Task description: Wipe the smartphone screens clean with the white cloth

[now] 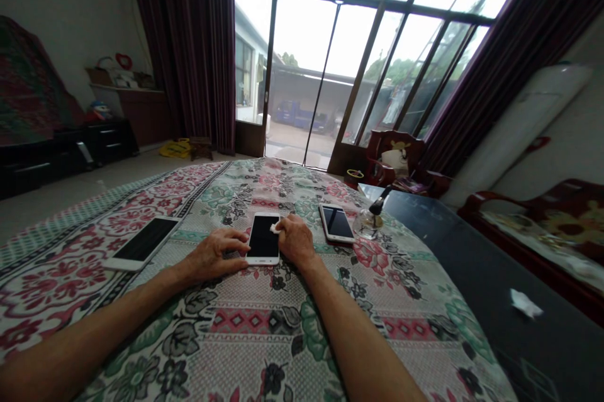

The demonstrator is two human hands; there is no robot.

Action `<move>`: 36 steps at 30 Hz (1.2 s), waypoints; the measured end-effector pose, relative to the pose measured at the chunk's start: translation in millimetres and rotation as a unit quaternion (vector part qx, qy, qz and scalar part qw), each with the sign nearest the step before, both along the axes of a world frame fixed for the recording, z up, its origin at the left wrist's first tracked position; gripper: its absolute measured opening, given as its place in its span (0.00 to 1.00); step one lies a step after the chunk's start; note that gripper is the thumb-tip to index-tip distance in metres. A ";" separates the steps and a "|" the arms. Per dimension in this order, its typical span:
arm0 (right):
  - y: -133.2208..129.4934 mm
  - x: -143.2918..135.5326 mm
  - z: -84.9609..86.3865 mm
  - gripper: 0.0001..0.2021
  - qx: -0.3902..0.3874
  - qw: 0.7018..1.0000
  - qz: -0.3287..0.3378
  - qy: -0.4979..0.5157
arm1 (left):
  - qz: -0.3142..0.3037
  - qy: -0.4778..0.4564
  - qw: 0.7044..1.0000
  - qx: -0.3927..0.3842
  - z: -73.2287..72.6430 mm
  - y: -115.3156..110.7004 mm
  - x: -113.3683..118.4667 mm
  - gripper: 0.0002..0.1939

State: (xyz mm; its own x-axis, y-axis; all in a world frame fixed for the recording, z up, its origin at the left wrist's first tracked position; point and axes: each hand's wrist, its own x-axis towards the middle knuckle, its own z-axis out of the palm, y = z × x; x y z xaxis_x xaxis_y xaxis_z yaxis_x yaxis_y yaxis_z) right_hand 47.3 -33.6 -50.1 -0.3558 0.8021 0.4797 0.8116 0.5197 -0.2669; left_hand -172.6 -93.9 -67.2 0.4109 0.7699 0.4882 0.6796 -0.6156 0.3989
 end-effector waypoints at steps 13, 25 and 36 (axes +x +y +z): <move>1.8 5.8 -8.9 0.18 0.026 0.997 0.072 -0.017 | -0.019 -0.031 0.999 0.017 -0.6 -1.5 2.9 0.10; -3.5 4.9 -5.5 0.12 0.016 0.999 0.034 0.026 | -0.025 -0.040 0.999 0.013 1.2 -2.2 3.5 0.10; -0.7 2.8 -8.2 0.14 0.025 0.999 0.039 0.025 | 0.002 -0.029 1.000 0.004 -3.9 0.9 2.3 0.12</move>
